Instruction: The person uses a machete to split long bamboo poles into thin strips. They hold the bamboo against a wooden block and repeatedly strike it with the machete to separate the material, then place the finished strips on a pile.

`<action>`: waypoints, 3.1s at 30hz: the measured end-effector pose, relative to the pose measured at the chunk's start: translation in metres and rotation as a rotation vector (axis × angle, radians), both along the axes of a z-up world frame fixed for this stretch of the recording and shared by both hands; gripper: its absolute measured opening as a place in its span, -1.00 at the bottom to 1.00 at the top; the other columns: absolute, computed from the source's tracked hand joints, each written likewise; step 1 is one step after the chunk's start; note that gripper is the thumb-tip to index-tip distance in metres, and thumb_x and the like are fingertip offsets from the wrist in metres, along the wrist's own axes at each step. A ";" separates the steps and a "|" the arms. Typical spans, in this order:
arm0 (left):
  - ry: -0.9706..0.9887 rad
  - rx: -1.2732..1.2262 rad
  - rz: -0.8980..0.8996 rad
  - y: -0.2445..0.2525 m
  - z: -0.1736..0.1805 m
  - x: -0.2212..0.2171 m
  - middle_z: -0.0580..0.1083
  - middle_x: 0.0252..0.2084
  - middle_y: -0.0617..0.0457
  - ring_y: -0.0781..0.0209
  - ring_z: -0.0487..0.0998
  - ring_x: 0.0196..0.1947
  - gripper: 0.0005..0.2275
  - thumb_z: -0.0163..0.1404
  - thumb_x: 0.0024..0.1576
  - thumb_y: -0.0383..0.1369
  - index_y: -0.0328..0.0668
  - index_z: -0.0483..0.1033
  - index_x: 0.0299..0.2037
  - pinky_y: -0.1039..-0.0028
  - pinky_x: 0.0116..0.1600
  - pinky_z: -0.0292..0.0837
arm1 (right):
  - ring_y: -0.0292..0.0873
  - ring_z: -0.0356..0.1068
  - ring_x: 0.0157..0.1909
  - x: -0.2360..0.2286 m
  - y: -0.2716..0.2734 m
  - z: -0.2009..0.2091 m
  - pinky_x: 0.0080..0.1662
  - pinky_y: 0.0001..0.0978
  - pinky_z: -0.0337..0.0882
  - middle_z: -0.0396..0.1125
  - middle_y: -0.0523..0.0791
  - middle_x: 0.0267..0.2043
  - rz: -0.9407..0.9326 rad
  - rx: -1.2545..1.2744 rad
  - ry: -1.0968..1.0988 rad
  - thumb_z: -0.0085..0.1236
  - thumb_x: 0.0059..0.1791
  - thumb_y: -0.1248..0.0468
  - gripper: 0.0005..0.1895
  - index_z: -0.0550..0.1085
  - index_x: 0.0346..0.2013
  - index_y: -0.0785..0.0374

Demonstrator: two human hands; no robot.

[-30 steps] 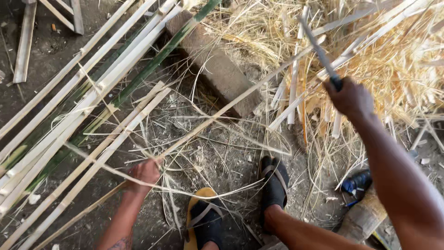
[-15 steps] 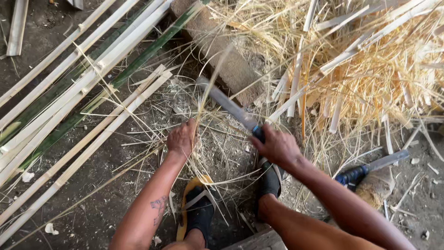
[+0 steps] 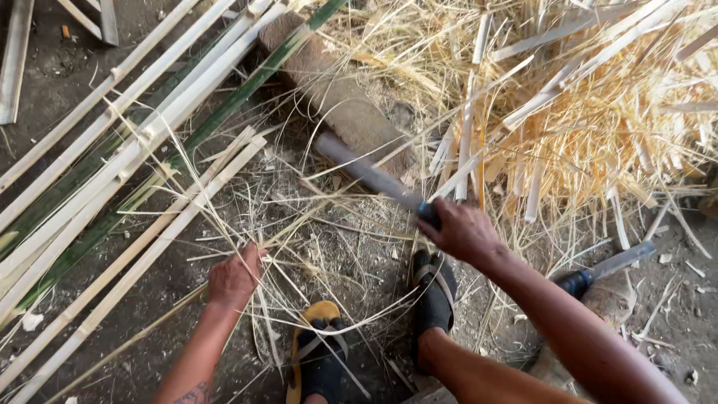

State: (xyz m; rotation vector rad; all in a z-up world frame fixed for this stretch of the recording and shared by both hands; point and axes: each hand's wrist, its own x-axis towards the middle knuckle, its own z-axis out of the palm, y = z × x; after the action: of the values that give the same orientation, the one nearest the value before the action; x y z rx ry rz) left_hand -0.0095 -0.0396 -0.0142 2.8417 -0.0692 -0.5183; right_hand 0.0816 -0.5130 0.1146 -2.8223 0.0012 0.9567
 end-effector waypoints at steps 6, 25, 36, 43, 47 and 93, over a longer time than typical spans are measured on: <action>0.129 0.138 0.067 0.056 -0.025 -0.043 0.62 -0.20 -0.17 -0.18 0.67 -0.33 -0.82 -0.22 0.35 -0.23 0.12 0.47 -0.01 0.04 -0.21 0.55 | -0.06 0.48 -0.54 0.032 -0.092 -0.006 -0.47 -0.17 0.52 0.44 -0.01 -0.48 -0.269 -0.106 -0.137 -0.17 0.13 -0.26 -0.42 0.39 0.07 0.16; 0.092 -0.120 -0.030 -0.081 -0.008 0.067 0.58 -0.41 -0.29 -0.13 0.67 -0.43 -0.76 -0.14 0.30 -0.27 -0.28 0.52 -0.15 0.14 -0.33 0.62 | -0.23 0.35 -0.58 -0.043 0.070 0.016 -0.56 -0.37 0.41 0.45 -0.07 -0.36 0.187 0.000 0.050 -0.08 0.07 -0.28 -0.41 0.42 -0.05 0.18; 0.177 -0.247 0.029 -0.082 -0.027 0.066 0.58 -0.36 -0.22 -0.12 0.67 -0.38 -0.72 -0.18 0.33 -0.25 -0.27 0.54 -0.18 0.12 -0.29 0.62 | -0.05 0.50 -0.45 -0.058 0.082 0.015 -0.40 -0.10 0.55 0.50 -0.04 -0.32 0.037 0.058 -0.068 -0.07 0.06 -0.28 -0.42 0.38 -0.02 0.17; 0.247 -0.255 0.052 -0.089 -0.033 0.066 0.52 -0.35 -0.31 -0.13 0.62 -0.41 -0.65 -0.30 0.35 -0.26 -0.36 0.50 -0.26 0.09 -0.29 0.64 | -0.01 0.51 -0.41 -0.057 0.087 0.018 -0.35 -0.04 0.53 0.48 -0.01 -0.32 0.110 0.002 -0.046 -0.13 0.00 -0.37 -0.35 0.39 -0.08 0.13; 0.205 -0.203 0.038 -0.079 -0.031 0.095 0.53 -0.33 -0.35 -0.12 0.64 -0.42 -0.64 -0.39 0.37 -0.33 -0.40 0.48 -0.22 0.15 -0.34 0.63 | -0.07 0.51 -0.48 -0.033 0.091 0.010 -0.43 -0.14 0.55 0.47 -0.01 -0.31 0.088 -0.008 -0.038 -0.15 0.02 -0.32 -0.38 0.37 -0.04 0.15; 0.508 -0.417 0.149 -0.070 0.005 0.098 0.55 -0.39 -0.14 0.06 0.60 -0.42 -0.82 0.08 0.12 -0.30 -0.27 0.54 -0.24 0.23 -0.26 0.64 | -0.23 0.40 -0.61 -0.022 0.077 0.029 -0.53 -0.29 0.51 0.48 -0.06 -0.30 0.234 0.065 0.072 -0.13 0.01 -0.29 -0.43 0.39 -0.02 0.09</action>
State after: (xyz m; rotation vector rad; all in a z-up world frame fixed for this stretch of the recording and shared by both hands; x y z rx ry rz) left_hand 0.0884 -0.1091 -0.0092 2.2220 0.1140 -1.0345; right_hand 0.0597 -0.4364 0.1434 -2.7696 -0.3516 1.0839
